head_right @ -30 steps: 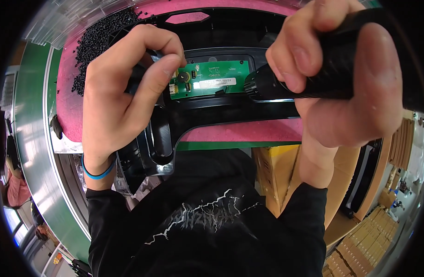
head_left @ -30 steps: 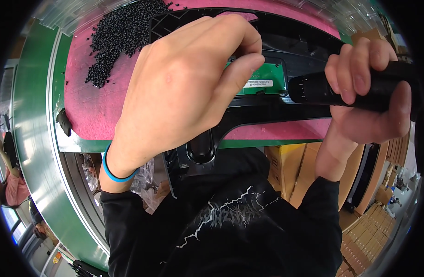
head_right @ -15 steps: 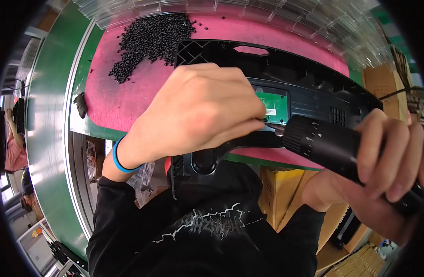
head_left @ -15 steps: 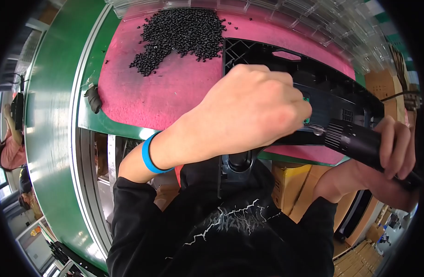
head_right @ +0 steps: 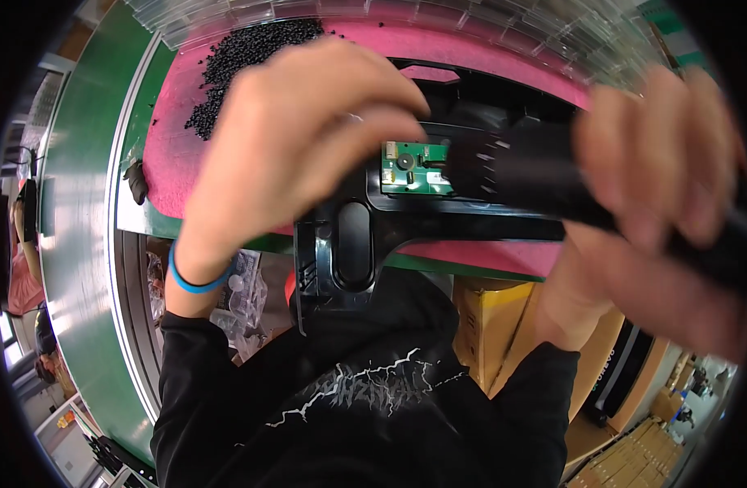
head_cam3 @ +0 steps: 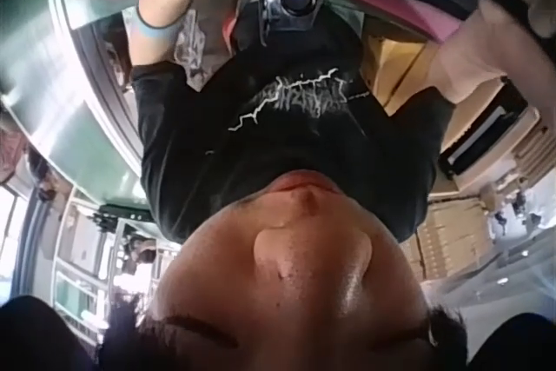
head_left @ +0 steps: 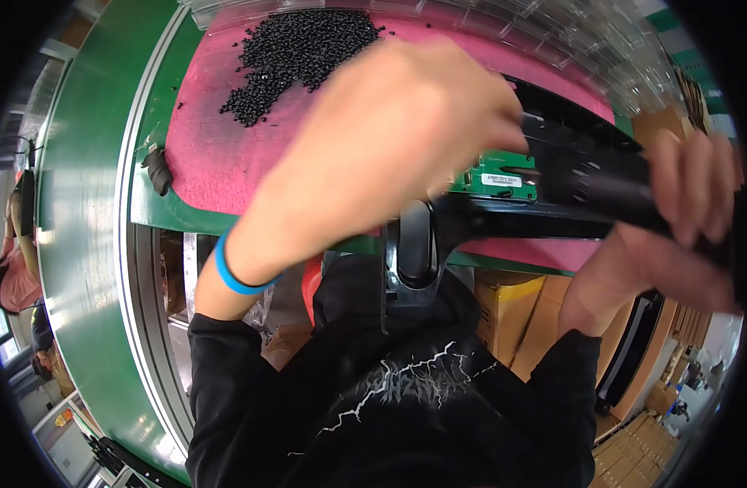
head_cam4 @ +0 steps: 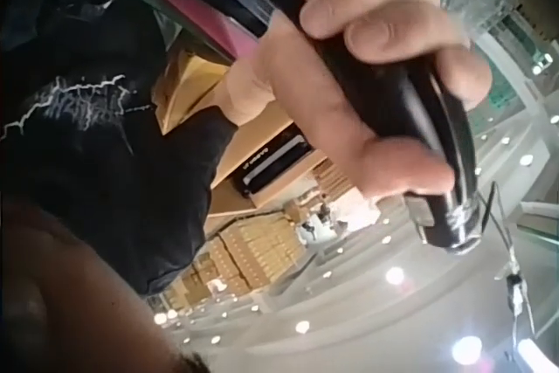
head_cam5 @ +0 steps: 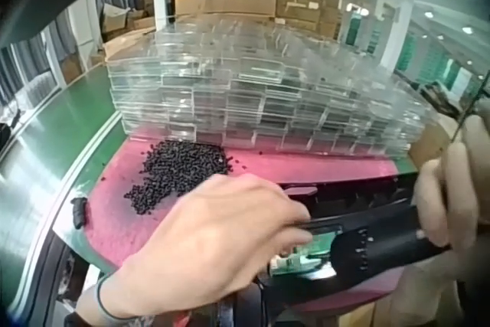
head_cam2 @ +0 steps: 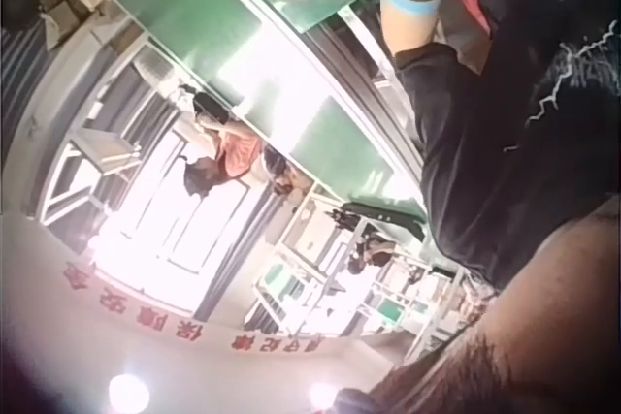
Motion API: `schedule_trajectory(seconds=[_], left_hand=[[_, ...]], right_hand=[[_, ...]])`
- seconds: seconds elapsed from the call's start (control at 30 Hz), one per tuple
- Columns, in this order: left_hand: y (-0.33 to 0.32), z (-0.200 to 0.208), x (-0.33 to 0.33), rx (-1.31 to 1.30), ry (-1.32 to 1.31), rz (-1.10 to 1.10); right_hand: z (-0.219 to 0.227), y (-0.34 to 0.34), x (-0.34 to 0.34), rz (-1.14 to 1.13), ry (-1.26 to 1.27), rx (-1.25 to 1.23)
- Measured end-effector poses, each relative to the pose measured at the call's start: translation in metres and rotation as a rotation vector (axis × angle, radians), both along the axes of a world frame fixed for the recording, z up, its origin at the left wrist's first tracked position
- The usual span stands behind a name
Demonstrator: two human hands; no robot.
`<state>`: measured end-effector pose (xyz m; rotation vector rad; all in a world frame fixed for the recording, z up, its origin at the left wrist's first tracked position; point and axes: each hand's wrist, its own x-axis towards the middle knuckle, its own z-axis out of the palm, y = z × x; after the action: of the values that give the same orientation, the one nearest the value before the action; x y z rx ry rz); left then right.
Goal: The person takes a circuit board from a tray, places it into a plastic housing, and secures it with screws using a power screwdriver. After placing the assembly into a box and repeating the process, the person uses a utility knife to open a new cardboard box.
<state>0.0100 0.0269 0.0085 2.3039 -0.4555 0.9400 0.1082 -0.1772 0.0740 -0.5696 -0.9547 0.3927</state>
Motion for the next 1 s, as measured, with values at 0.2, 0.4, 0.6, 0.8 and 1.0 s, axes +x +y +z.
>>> schedule_trajectory(seconds=[0.2,0.4,0.6,0.8,1.0], left_hand=[[0.074,-0.027,-0.013,0.32,0.088,0.493],[0.08,-0.04,-0.015,0.351,0.417,0.663],[0.083,-0.037,-0.012,0.342,0.323,0.663],[0.07,-0.016,-0.015,0.157,0.355,0.727],[0.038,0.003,-0.021,0.07,0.088,0.308]], right_hand=[[-0.038,0.017,0.025,-0.028,-0.211,-0.242],[-0.052,0.033,0.035,0.028,-0.268,-0.291],[-0.048,0.045,0.042,0.072,-0.222,-0.428],[-0.046,0.059,0.024,-0.056,-0.31,-0.458],[-0.038,0.027,0.023,0.026,-0.323,-0.311]])
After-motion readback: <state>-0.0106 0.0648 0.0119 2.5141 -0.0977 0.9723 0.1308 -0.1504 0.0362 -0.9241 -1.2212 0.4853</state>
